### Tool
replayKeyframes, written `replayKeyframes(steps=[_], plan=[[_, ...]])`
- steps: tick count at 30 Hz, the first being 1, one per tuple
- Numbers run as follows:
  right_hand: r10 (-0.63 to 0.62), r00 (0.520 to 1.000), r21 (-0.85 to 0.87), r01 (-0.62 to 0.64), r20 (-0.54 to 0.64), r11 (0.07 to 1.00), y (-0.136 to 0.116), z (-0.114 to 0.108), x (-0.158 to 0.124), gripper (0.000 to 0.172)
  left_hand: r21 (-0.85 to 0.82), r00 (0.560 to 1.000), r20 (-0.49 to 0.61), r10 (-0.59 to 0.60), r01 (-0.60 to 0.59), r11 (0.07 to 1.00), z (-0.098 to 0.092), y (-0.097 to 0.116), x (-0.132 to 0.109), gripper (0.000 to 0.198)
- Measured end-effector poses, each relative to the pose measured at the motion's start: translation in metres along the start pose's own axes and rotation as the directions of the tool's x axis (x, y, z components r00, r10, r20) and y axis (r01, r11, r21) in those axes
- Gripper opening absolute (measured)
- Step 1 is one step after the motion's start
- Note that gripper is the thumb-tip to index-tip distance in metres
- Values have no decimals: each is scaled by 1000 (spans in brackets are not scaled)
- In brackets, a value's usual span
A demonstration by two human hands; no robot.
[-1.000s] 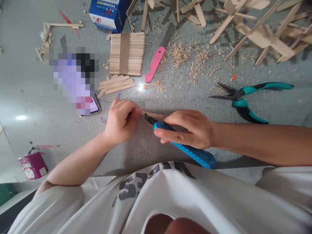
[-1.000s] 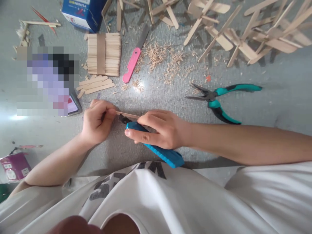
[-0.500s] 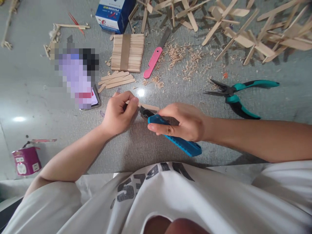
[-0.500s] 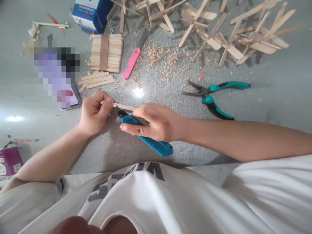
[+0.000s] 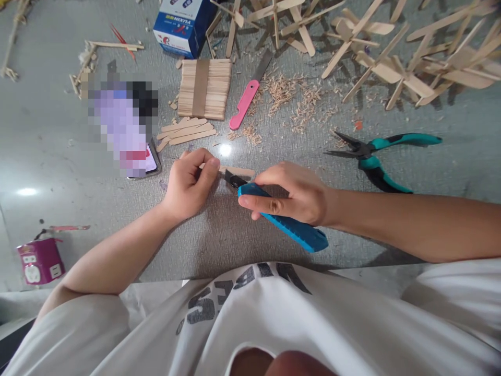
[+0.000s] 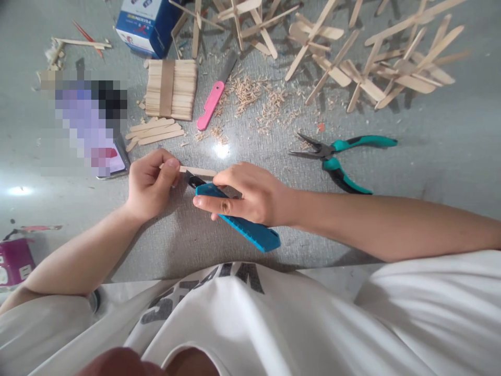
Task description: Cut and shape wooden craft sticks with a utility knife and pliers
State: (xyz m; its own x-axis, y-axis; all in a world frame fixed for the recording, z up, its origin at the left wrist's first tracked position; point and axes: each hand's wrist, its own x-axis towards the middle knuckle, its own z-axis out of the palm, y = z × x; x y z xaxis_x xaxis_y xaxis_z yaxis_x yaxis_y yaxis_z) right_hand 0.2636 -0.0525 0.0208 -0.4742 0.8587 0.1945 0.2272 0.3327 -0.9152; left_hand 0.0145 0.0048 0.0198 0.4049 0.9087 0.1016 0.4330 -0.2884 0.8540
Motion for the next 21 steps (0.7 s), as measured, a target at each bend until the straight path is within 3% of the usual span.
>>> replayKeyframes(steps=[9, 16, 21], plan=[[74, 997, 51, -74, -8, 996, 1, -1, 1, 31, 6, 1000, 7, 8, -8, 1000, 0, 4, 1, 55], [242, 967, 191, -253, 77, 948, -16, -8, 4, 36, 13, 1000, -8, 8, -7, 1000, 0, 3, 0, 51], [231, 970, 221, -243, 81, 944, -11, -5, 6, 39, 22, 1000, -6, 9, -9, 1000, 0, 3, -1, 49]])
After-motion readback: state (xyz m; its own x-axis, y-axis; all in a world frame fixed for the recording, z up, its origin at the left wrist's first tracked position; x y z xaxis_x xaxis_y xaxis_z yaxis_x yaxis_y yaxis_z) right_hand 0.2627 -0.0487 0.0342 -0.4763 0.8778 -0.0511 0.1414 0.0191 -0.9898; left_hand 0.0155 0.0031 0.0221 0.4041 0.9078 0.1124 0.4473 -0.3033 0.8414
